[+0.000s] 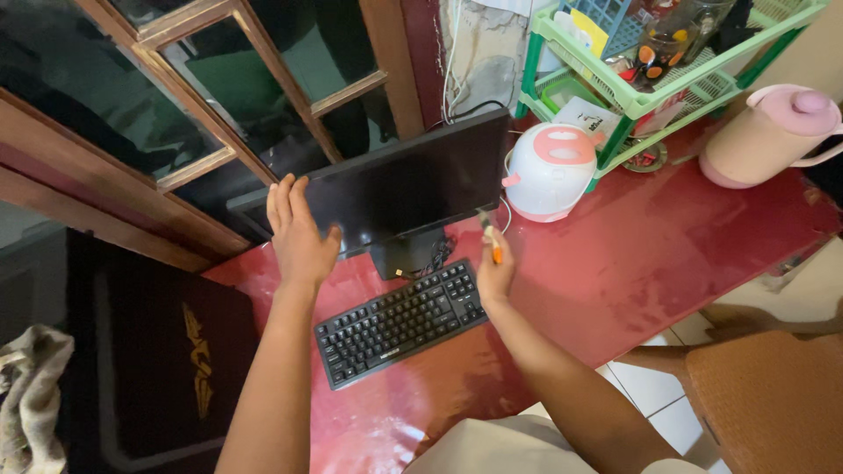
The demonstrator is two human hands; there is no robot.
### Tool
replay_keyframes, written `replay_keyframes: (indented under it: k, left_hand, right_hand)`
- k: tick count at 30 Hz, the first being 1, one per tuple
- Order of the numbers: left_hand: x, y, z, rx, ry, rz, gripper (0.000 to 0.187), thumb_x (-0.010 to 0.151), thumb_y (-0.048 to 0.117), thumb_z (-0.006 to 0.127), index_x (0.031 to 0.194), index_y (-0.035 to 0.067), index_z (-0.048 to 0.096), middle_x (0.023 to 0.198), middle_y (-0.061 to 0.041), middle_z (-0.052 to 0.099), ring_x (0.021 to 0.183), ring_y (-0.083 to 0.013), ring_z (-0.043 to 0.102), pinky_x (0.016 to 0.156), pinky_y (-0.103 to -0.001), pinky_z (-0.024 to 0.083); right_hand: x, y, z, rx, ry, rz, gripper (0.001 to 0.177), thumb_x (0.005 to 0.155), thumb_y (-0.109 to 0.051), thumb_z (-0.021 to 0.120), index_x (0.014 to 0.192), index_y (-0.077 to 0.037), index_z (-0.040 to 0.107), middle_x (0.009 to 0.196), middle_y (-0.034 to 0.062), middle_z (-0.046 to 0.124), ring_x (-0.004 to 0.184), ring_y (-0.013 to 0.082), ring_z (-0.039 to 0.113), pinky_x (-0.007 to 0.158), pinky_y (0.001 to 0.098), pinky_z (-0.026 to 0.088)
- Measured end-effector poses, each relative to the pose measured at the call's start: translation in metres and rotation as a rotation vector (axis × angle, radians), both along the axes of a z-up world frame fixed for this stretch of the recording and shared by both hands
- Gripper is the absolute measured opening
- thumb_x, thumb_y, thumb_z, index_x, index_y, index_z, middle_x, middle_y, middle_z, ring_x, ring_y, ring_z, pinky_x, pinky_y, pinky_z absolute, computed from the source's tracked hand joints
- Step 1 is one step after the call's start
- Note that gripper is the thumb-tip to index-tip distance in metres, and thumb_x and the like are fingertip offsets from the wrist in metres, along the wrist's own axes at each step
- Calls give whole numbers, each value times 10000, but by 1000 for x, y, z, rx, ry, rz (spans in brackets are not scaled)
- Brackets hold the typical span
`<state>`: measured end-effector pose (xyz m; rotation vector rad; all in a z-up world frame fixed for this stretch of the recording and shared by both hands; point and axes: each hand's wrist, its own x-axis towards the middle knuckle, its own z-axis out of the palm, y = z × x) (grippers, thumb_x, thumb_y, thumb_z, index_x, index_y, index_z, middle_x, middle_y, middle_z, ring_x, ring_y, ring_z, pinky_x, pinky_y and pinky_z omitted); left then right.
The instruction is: The person uses a brush to dust the screen and frame of a computer monitor. They hold the monitor with one hand while brushing with the other, covering the top, sides, and bottom edges of the device.
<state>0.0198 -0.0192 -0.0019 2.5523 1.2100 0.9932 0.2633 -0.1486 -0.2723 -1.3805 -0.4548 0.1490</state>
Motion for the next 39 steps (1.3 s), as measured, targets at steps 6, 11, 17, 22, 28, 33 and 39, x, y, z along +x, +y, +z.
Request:
replay_keyframes:
  k: [6,11,17,22,28,33,39]
  left_hand:
    - [4,1,-1,15,3,14,847,712,72,828,1463,38,439,1586,-179,353,1511,-429,246,1225,-488,280]
    - [3,-2,2,12,12,14,853,706,67,824,1465,38,434,1584,-170,349,1511,-420,241,1220,-490,288]
    - [2,-4,2,4,6,15,845,712,51,812,1468,39,434,1590,-170,347,1523,-421,230,1213,-487,299]
    - [4,-2,0,26,-5,12,865,692,63,824,1463,31,433,1576,-182,348,1512,-424,236,1228,-490,283]
    - [2,-3,0,8,-2,16,865,696,63,823,1468,35,433,1588,-177,344,1519,-422,231,1228,-482,280]
    - [5,-3,-2,11,-8,18,877,704,60,827,1478,25,417,1600,-183,331,1526,-423,218,1231,-483,273]
    - [3,-2,-1,3,0,13,879,704,57,826,1482,30,417,1600,-177,330,1526,-417,216,1234,-478,273]
  right_hand:
    - [-11,4,14,53,199,192,325,1021,-124,609,1317,0,658,1202,89,723,1095,165,661,943,297,523]
    - [-26,0,4,63,151,293,330,1010,-165,589,1297,-15,653,1181,71,735,1113,134,690,972,270,531]
    - [-21,-6,19,20,128,69,301,1057,-183,597,1292,-7,668,1142,84,722,1055,139,649,938,282,515]
    - [-31,6,19,116,336,418,304,1024,-199,574,1263,-24,646,1155,34,722,1084,113,694,968,272,557]
    - [-28,4,9,4,84,-12,296,1052,-171,596,1279,11,648,1166,97,713,1033,143,646,904,292,520]
    - [-30,14,14,70,257,222,317,1055,-180,575,1319,-13,626,1176,88,716,1072,138,669,932,277,527]
    - [-37,5,15,30,107,239,329,1036,-172,585,1309,0,650,1190,110,738,1101,172,681,967,286,516]
